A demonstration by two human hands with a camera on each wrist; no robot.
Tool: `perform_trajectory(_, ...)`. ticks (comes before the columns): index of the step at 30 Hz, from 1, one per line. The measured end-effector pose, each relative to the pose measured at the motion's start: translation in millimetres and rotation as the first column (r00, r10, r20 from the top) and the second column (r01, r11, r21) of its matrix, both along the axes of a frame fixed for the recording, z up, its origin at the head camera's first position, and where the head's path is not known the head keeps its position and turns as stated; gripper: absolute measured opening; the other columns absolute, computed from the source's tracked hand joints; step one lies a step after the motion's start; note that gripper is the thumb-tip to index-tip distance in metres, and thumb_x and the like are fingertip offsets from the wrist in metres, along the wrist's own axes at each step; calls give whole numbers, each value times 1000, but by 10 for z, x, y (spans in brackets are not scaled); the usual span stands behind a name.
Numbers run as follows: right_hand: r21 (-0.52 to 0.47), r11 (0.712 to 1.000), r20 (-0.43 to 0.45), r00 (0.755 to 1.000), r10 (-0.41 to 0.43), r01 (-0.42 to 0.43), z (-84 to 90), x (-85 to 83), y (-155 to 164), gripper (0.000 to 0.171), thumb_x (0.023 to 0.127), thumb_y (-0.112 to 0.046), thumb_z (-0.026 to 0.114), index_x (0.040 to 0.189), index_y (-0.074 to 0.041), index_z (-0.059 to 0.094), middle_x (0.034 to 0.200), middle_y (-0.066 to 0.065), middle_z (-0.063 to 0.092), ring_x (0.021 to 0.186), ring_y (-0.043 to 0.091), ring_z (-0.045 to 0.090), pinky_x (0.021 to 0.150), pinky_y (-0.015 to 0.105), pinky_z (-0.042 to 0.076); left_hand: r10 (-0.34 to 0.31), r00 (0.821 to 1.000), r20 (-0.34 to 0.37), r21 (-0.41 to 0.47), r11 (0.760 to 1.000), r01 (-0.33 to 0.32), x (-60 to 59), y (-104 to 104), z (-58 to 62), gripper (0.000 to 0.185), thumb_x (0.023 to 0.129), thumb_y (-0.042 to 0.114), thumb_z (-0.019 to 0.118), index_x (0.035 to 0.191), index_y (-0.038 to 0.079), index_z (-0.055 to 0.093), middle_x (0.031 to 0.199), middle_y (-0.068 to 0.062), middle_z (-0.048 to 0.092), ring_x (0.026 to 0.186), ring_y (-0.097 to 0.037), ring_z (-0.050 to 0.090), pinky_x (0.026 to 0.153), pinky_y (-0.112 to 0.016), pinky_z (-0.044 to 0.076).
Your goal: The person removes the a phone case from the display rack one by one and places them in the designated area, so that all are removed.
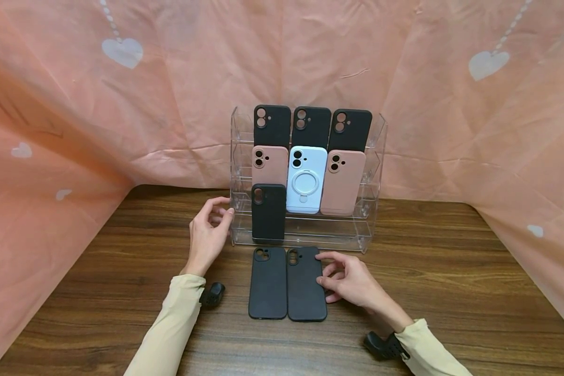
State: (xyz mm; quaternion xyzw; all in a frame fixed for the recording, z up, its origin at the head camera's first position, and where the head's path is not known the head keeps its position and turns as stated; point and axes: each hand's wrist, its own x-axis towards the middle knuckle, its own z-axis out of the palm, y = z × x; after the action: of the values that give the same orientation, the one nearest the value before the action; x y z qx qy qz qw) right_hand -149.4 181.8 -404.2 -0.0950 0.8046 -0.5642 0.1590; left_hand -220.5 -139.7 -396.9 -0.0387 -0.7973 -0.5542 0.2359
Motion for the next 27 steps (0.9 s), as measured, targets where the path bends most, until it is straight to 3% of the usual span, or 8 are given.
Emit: perform_trajectory(27, 141, 989, -54, 998, -43, 50, 15, -3, -100, 44, 90, 2, 69, 134, 4, 61, 86, 9, 68, 68, 18, 70, 56, 33, 64, -4, 1000, -1, 6, 1000, 4, -2, -8, 3, 23, 97, 16, 71, 120, 16, 70, 88, -8, 67, 70, -30, 70, 52, -22, 57)
